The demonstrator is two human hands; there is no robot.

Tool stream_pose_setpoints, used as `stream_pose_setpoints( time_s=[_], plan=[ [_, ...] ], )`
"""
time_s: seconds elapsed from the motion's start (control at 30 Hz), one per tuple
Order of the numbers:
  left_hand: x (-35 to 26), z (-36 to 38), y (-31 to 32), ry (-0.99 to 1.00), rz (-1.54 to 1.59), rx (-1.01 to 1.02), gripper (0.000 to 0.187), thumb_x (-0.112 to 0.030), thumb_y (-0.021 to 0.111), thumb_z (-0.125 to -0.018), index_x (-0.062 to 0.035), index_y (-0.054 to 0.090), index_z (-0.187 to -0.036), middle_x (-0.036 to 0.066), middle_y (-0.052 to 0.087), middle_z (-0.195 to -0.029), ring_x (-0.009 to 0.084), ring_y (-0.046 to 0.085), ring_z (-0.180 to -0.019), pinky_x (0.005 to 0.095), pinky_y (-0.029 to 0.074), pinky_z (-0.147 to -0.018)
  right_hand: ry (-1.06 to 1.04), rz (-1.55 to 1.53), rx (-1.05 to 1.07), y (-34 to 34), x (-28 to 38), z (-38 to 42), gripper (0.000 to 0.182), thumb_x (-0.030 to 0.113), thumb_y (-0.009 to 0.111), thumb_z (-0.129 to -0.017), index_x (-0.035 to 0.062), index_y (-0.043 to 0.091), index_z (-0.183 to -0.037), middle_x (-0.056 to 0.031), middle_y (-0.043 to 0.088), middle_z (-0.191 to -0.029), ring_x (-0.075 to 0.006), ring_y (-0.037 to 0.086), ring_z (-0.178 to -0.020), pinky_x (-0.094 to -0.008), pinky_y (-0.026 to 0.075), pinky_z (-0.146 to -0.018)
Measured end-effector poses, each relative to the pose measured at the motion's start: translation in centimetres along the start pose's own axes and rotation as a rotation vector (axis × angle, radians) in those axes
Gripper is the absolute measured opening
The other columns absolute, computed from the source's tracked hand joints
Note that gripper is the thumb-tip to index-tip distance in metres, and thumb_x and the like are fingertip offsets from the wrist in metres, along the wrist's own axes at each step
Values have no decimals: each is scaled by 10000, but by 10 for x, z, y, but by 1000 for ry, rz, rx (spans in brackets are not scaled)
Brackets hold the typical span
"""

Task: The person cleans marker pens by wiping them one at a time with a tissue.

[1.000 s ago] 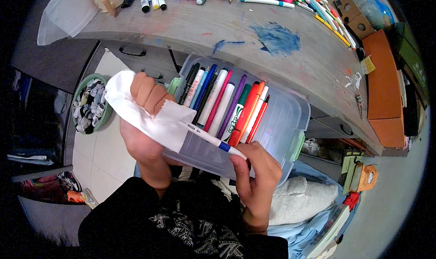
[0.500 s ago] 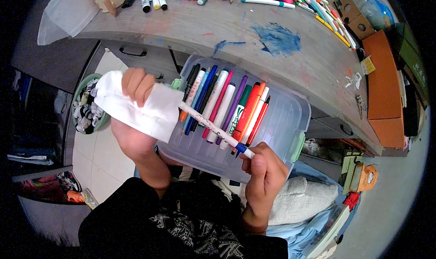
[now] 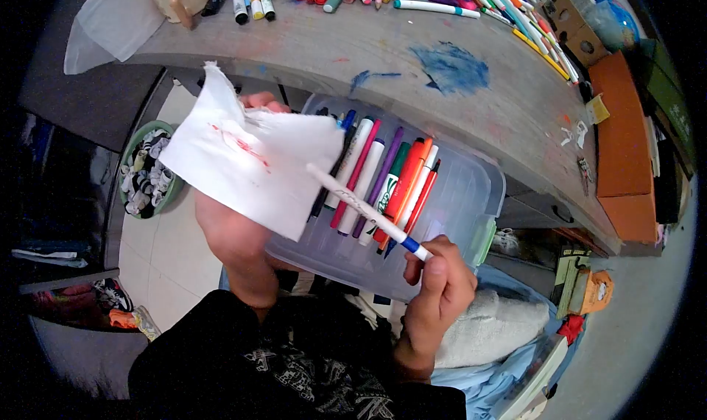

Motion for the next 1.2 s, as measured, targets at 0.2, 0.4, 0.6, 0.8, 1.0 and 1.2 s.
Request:
stream_pose_setpoints(
  time_s=[0.2,0.4,0.6,0.8,1.0,1.2],
  plan=[
    [20,2,3,8,-127,73,424,-349,340,-1022,-23,445,-1272,130,454,-1336,297,378,-1329,463,237,-1177,-96,-40,-92,-8,3,0,352,322,536,-965,-5,562,-836,-34,482,-624,-95,422,-550,-239,296,-522],
    [41,11,9,-29,-265,118,498,-375,364,-1019,-69,360,-1412,108,447,-1380,281,393,-1329,430,262,-1156,-97,-59,-214,-11,10,-9,313,292,517,-975,-15,570,-935,-39,500,-685,-56,418,-507,-198,297,-458],
    [54,15,8,-120,-290,87,529,-398,392,-1007,-81,344,-1428,119,437,-1392,293,387,-1336,443,272,-1143,28,-212,-207,-16,3,-10,261,214,578,-952,-47,564,-970,-85,545,-823,-108,519,-597,-210,410,-472],
    [70,20,8,-256,-256,79,575,-429,435,-986,-91,334,-1439,128,438,-1399,287,392,-1339,446,305,-1126,-6,-252,-179,-10,6,-9,238,160,645,-917,-51,576,-1002,-86,550,-861,-117,541,-605,-204,432,-514],
    [84,25,7,-302,-267,75,590,-442,448,-978,-89,341,-1438,118,465,-1384,241,407,-1336,412,317,-1117,-118,-7,54,2,11,-17,201,113,669,-870,-36,598,-985,-108,584,-952,-184,535,-892,-287,415,-817],
    [84,22,12,-301,-306,163,583,-460,419,-981,-61,390,-1405,139,451,-1395,303,399,-1324,465,282,-1141,-60,-108,-20,-2,12,-19,166,136,608,-906,-22,556,-901,-121,566,-949,-179,522,-850,-280,412,-785]
  ],
)
Point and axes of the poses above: each hand's wrist, its own z-axis away from the middle knuckle, its own y-axis out of the palm, x = y × z, the point moved 6 cm from there along -z, towards the middle knuckle
